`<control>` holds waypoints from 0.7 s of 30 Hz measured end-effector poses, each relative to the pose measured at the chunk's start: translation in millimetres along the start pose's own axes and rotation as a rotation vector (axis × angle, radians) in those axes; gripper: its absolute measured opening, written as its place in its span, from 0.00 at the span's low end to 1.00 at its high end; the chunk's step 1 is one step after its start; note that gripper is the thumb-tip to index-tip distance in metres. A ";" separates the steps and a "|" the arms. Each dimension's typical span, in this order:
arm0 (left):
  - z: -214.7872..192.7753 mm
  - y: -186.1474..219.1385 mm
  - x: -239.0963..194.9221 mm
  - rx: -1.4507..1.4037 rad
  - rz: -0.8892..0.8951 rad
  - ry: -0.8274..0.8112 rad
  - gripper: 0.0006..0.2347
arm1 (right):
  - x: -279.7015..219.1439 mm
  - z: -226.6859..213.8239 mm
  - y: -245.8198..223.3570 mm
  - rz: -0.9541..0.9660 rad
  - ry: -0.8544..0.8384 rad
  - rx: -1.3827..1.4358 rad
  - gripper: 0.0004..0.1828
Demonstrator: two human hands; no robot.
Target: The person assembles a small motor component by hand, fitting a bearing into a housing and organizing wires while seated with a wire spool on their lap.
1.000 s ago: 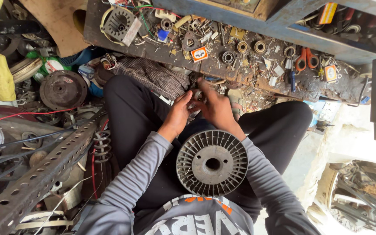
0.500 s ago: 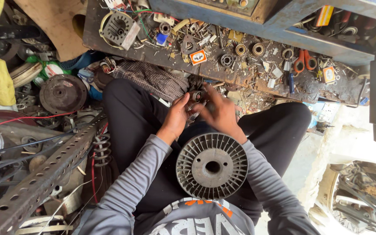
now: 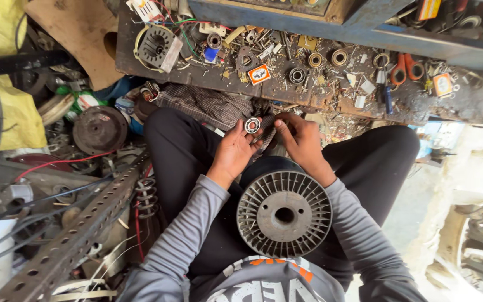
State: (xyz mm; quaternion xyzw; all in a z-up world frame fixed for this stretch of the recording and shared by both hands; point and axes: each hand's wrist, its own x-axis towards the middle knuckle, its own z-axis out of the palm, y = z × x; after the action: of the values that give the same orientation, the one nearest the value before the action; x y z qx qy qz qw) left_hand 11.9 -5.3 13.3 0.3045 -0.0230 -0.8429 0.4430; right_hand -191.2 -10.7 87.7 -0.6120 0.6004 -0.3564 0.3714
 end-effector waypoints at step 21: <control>-7.4 0.1 0.4 0.134 0.114 0.036 0.10 | 1.9 2.1 -0.3 -0.023 -0.085 0.051 0.12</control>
State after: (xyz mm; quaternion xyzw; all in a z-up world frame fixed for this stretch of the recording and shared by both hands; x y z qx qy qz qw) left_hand 15.7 -3.9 7.1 0.3469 -0.0886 -0.8073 0.4691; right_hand -189.2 -12.5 87.0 -0.6240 0.5674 -0.3495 0.4081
